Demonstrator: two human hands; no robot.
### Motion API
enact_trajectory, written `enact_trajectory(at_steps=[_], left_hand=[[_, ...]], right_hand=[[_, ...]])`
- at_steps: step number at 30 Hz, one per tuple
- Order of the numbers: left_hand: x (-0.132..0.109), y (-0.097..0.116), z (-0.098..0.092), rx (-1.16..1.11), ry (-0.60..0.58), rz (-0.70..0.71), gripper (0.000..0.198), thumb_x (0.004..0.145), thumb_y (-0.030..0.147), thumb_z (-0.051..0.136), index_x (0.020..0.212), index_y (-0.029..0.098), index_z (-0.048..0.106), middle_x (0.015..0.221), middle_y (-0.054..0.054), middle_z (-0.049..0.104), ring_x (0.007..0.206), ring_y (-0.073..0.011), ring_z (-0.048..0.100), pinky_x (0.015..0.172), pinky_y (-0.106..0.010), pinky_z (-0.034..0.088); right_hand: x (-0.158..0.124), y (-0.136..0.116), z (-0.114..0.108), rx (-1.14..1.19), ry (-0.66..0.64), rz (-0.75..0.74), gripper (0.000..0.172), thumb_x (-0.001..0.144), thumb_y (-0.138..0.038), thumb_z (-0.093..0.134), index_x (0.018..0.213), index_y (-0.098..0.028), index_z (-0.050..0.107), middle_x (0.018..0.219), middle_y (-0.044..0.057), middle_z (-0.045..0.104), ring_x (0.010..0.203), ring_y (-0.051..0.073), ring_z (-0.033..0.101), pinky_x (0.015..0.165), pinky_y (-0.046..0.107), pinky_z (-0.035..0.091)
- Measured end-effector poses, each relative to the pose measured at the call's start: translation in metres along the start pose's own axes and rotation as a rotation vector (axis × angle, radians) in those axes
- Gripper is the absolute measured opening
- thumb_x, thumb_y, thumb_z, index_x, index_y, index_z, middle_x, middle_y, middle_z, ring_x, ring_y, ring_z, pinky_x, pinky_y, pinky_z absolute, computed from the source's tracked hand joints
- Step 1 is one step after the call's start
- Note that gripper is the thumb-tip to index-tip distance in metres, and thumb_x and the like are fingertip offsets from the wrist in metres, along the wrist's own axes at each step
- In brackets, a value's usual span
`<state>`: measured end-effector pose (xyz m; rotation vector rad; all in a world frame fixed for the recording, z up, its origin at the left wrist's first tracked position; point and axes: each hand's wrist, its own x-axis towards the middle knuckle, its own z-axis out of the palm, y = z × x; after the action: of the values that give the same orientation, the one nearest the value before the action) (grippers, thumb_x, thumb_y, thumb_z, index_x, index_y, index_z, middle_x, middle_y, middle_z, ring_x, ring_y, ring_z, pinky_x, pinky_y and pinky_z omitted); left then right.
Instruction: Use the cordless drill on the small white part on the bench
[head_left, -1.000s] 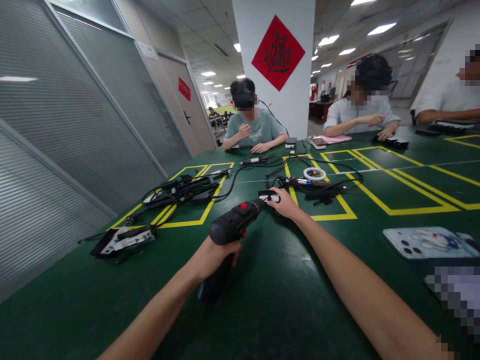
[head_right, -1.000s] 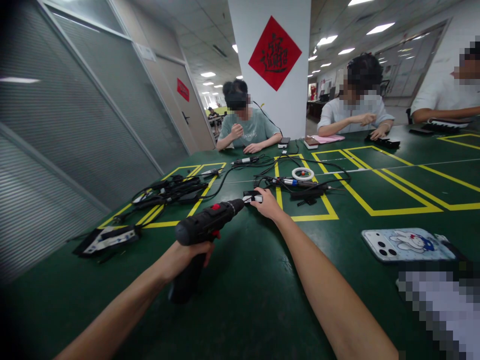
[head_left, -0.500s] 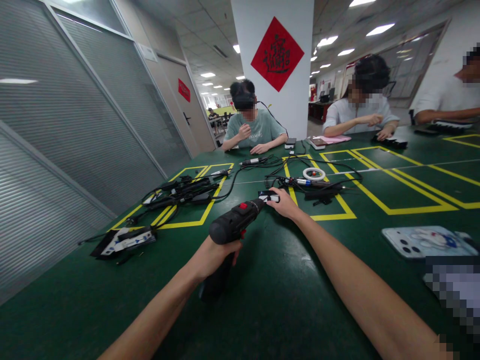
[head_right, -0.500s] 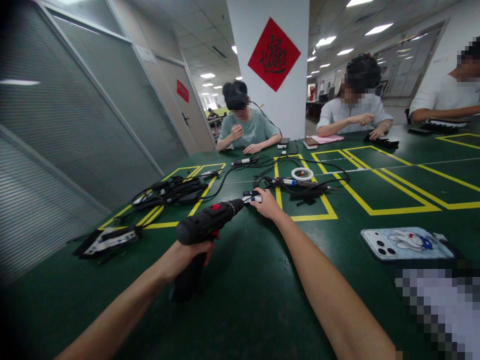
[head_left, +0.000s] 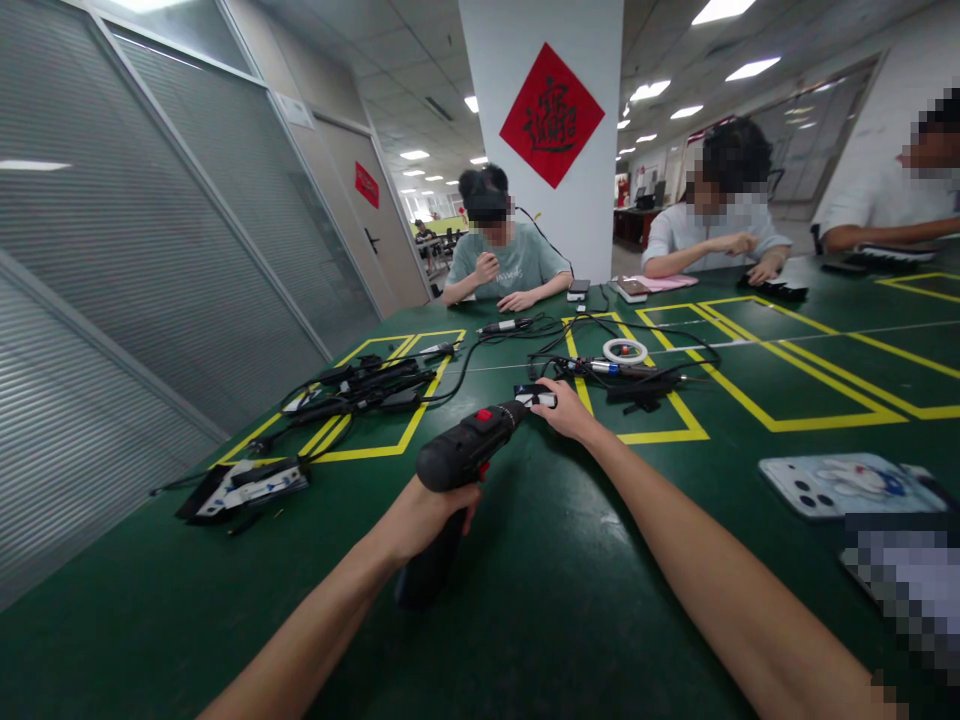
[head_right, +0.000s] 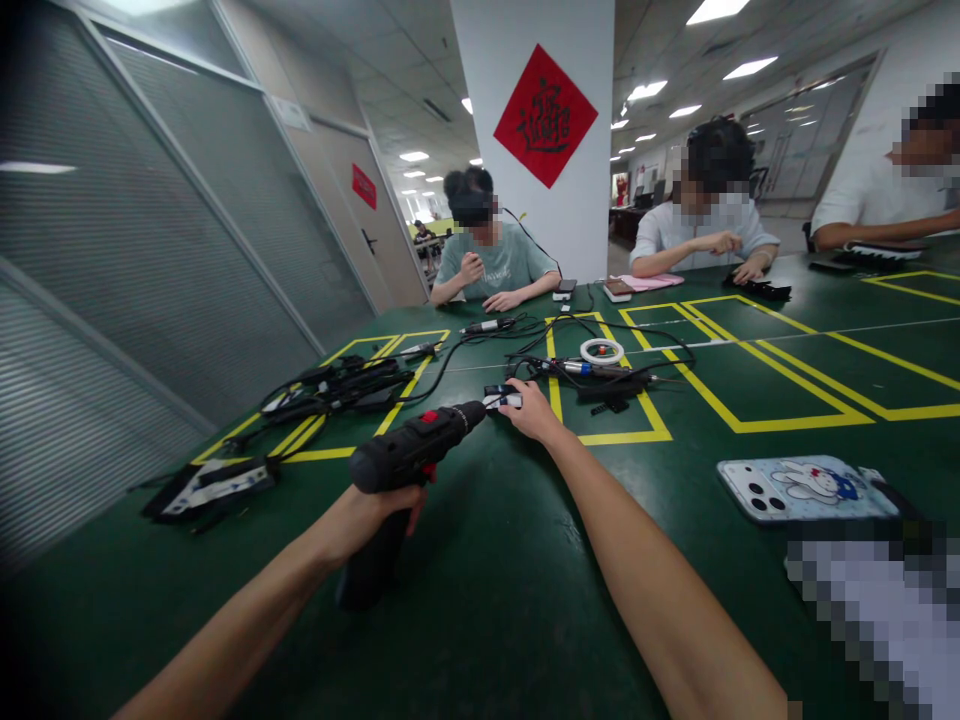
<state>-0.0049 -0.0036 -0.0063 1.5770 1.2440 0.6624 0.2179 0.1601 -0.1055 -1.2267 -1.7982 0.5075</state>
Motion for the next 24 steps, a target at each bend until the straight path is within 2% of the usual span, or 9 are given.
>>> enact_trajectory(at_steps=[9,14,24], left_hand=[[-0.0017,0.0029,0.0022,-0.031,0.009,-0.026,0.025,0.070,0.021,0.050,0.093,0.013,0.053,0.057,0.000,0.055,0.051,-0.0144,0.052,0.051,-0.026,0.041],[-0.0016,0.0016,0.0018,-0.013,0.002,0.034,0.022,0.071,0.019,0.049,0.092,0.014,0.051,0.056,0.002,0.053,0.049,-0.0127,0.050,0.052,-0.025,0.040],[-0.0010,0.0028,0.0025,0.009,-0.008,0.051,0.020,0.071,0.018,0.049,0.091,0.016,0.049,0.057,0.003,0.052,0.049,-0.0125,0.050,0.052,-0.025,0.040]], right_hand=[[-0.0014,-0.0013,-0.0006,0.012,0.008,0.009,0.048,0.071,-0.032,0.062,0.116,-0.023,0.050,0.108,0.006,0.048,0.095,0.017,0.053,0.089,0.034,0.039],[-0.0010,-0.0012,-0.0003,0.000,0.010,0.004,0.048,0.071,-0.032,0.063,0.116,-0.023,0.050,0.108,0.006,0.048,0.096,0.017,0.052,0.090,0.034,0.038],[-0.0010,0.0016,0.0024,-0.011,0.023,-0.003,0.048,0.071,-0.033,0.062,0.116,-0.023,0.050,0.106,0.006,0.048,0.094,0.017,0.052,0.088,0.033,0.040]])
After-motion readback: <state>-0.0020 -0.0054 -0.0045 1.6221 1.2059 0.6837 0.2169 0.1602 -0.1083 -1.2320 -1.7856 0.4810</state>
